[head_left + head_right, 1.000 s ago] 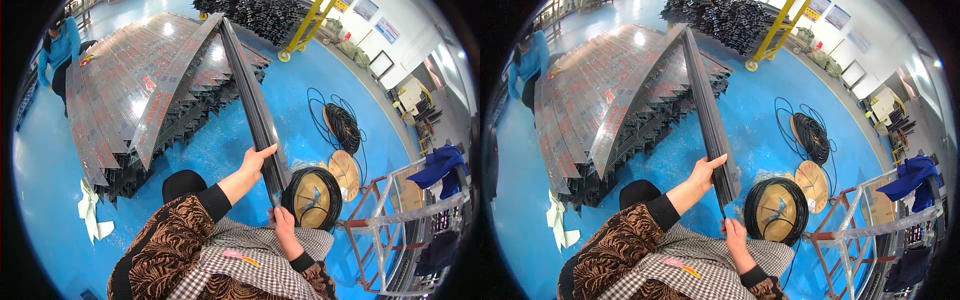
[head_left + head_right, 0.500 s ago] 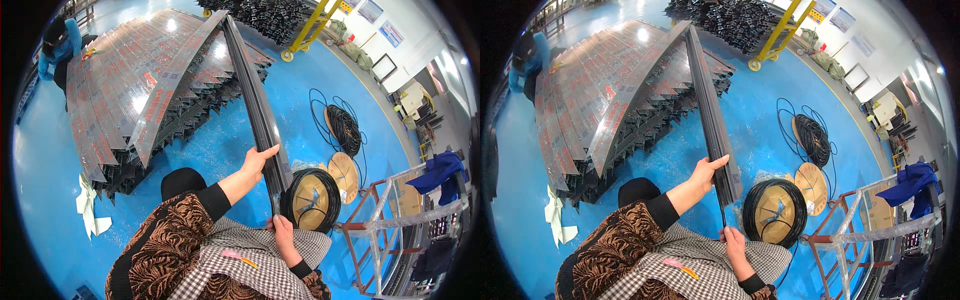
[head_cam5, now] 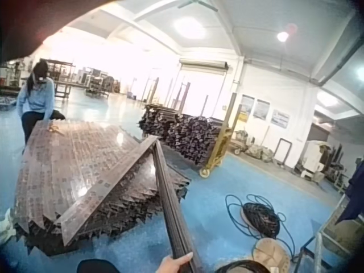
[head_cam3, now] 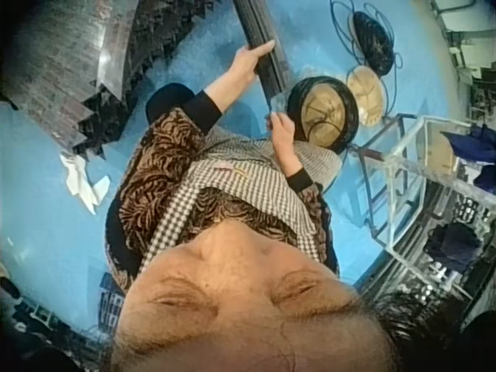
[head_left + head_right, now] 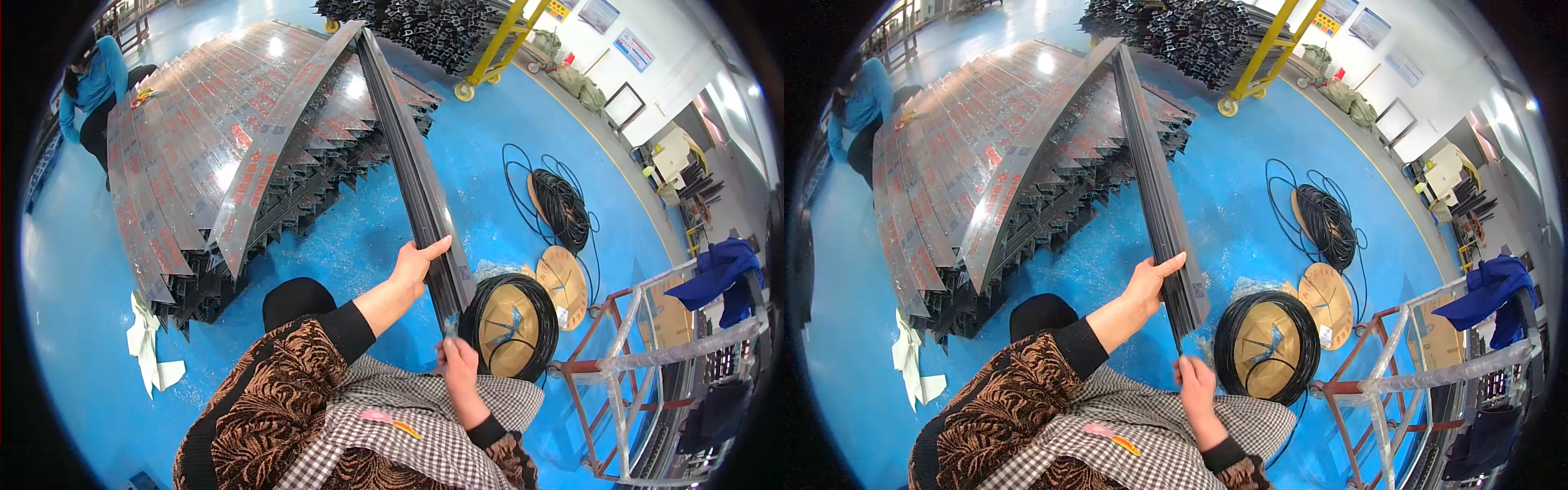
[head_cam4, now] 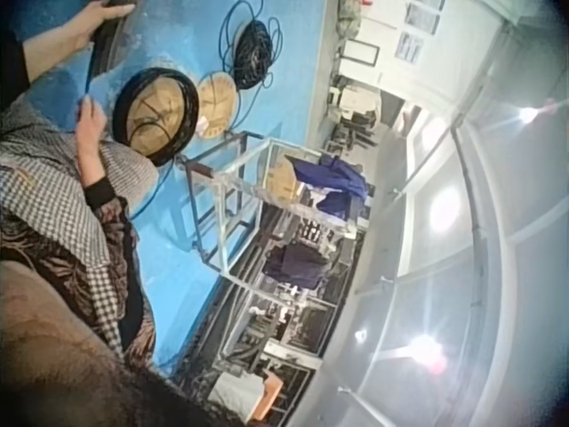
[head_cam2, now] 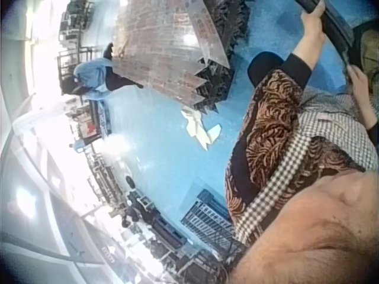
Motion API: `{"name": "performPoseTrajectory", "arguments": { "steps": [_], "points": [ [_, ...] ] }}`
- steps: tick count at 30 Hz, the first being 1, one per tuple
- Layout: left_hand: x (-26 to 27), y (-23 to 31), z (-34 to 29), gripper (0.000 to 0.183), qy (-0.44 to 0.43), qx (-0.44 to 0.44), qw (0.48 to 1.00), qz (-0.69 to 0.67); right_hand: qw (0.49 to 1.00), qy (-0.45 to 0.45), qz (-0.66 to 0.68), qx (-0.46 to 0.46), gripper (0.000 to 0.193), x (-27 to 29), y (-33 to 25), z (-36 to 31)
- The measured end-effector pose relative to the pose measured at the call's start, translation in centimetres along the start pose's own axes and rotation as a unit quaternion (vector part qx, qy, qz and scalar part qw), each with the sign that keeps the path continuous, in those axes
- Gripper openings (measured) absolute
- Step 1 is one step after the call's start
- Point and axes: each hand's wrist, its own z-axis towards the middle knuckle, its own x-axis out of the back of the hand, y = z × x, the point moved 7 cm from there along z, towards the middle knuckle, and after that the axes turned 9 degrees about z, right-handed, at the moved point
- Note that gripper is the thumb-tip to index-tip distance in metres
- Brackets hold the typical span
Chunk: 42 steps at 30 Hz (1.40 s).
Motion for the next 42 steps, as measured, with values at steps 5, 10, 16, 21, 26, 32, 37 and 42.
{"name": "performPoseTrajectory", "arguments": {
  "steps": [5, 10, 16, 21, 26, 32, 37, 42],
  "points": [
    [0.3, -0.6, 0.7, 0.034, 0.0, -0.005, 1.0, -0.009, 0.999, 0.001, 0.042, -0.004, 0.026, -0.8, -0.7, 0.9],
    [0.5, -0.7, 0.7, 0.035, 0.004, -0.002, 1.0, 0.0, 0.998, 0.031, 0.027, -0.046, 0.026, 0.2, 0.8, -0.8],
    [0.6, -0.9, 0.9, 0.038, 0.004, 0.004, 1.0, -0.004, 0.998, 0.014, 0.048, -0.028, 0.026, -0.9, 0.0, 1.3],
    [0.9, -1.1, 0.9, 0.041, 0.008, 0.01, 1.0, -0.013, 0.997, 0.025, 0.057, -0.042, 0.026, 0.5, 1.3, -1.2],
    [0.3, -0.6, 0.9, 0.043, -0.023, 0.01, 1.0, 0.003, 0.999, -0.034, -0.001, -0.015, 0.024, -0.9, 0.0, 1.9],
    [0.6, -1.1, 0.8, 0.039, 0.003, 0.0, 0.999, 0.034, 0.993, 0.006, 0.097, 0.061, 0.031, 3.4, -4.5, 5.1],
    [1.4, -1.1, 0.9, 0.042, -0.005, -0.001, 0.998, 0.057, 0.992, -0.107, 0.01, 0.062, 0.046, -1.1, -8.1, 9.8],
    [2.8, 3.8, -0.8, 0.046, 0.026, -0.074, 0.948, 0.308, 0.97, -0.241, -0.026, -0.009, 0.059, -4.5, -7.5, 11.0]
  ]
}}
